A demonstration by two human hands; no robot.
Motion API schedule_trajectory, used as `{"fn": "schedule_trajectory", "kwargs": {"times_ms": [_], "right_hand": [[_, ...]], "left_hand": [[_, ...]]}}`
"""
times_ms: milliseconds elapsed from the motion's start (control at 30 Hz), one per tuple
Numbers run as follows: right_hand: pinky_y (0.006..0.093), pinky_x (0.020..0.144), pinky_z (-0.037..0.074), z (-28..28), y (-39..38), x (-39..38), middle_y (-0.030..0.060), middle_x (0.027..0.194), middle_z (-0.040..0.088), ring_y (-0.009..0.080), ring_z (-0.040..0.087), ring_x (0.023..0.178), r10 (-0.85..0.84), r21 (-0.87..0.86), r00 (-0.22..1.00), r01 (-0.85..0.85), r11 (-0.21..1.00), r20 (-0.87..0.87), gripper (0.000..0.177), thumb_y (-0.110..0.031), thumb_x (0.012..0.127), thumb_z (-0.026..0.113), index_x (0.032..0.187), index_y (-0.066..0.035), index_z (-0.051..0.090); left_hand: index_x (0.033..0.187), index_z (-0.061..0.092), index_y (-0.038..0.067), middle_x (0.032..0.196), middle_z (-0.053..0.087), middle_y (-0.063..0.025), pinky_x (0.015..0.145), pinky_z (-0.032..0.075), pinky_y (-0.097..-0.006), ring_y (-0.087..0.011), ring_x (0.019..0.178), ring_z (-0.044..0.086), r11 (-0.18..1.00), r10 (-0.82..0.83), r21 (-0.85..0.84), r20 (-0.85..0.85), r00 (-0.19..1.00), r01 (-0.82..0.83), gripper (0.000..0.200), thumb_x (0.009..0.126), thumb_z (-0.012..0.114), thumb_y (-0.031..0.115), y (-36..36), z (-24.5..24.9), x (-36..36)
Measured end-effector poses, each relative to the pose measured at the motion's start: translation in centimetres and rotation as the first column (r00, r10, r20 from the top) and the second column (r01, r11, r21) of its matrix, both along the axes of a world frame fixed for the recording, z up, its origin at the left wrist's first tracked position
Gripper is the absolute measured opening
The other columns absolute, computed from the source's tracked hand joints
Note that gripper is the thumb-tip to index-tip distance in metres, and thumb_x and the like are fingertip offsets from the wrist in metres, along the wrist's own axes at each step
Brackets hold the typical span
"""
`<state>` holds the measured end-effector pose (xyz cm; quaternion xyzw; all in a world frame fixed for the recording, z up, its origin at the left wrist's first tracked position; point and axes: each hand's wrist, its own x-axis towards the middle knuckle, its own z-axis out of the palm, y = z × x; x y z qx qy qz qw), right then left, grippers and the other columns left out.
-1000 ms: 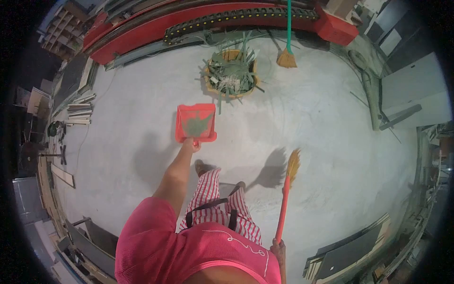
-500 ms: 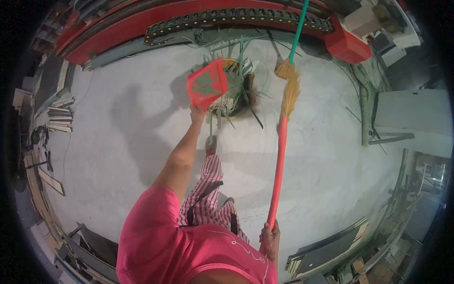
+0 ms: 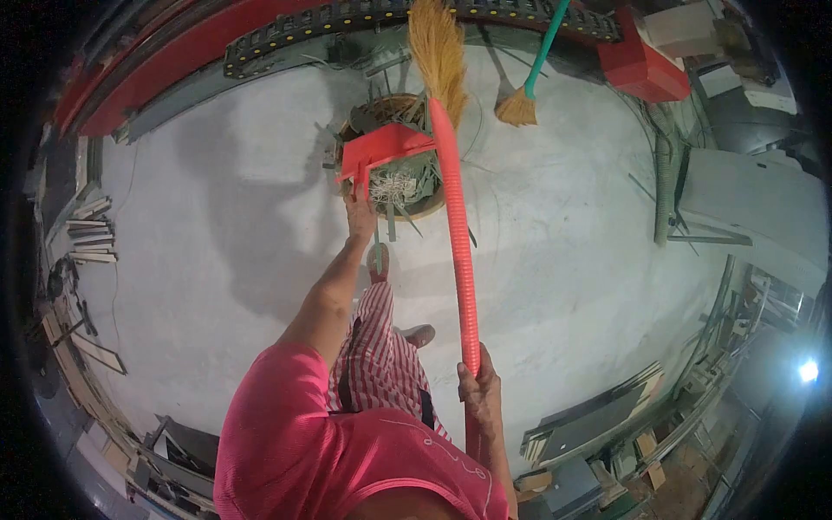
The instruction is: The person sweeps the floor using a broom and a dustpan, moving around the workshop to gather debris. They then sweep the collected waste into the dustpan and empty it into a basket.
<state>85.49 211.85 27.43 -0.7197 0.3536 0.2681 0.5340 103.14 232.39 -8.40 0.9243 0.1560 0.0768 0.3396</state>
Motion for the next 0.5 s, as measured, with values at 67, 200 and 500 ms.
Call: {"fn": "schedule_trajectory", "kwargs": {"times_ms": [67,200,500], "right_hand": [[0.0201,0.037,0.032,-0.1,0.2,0.7,-0.0014,0.052,0.04,0.0061,0.038,0.041,0.01,0.002,1.0,-0.01,1.0,0.007,0.057,-0.029,0.075,0.052,0.118,0.001,0.029],[0.0203,0.037,0.032,0.1,0.5,1.8,-0.0012,0.053,0.04,0.0062,0.038,0.042,0.016,0.014,1.0,-0.017,1.0,0.018,0.058,-0.03,0.075,0.052,0.118,0.001,0.028],[0.0202,0.036,0.032,1.2,0.7,2.6,-0.0019,0.057,0.039,0.0061,0.037,0.041,0.0,0.032,0.998,-0.002,0.999,0.067,0.054,-0.029,0.076,0.05,0.117,0.0,0.029]], "left_hand": [[0.114,0.027,0.006,0.094,0.034,-0.026,0.071,0.036,-0.0431,-0.0394,0.085,0.041,0.999,0.009,-0.035,-0.022,1.0,-0.009,0.044,0.074,0.044,0.009,0.1,0.6,0.4],[0.115,0.025,0.007,0.092,0.035,-0.0248,0.07,0.037,-0.0428,-0.0387,0.083,0.041,0.998,0.028,-0.055,0.001,1.0,-0.028,0.045,0.074,0.044,0.009,0.8,1.4,1.2],[0.115,0.026,0.006,0.09,0.035,-0.021,0.068,0.036,-0.0419,-0.0362,0.082,0.041,0.999,-0.003,-0.054,0.003,1.0,0.004,0.046,0.073,0.046,0.009,2.1,5.9,0.7]]}}
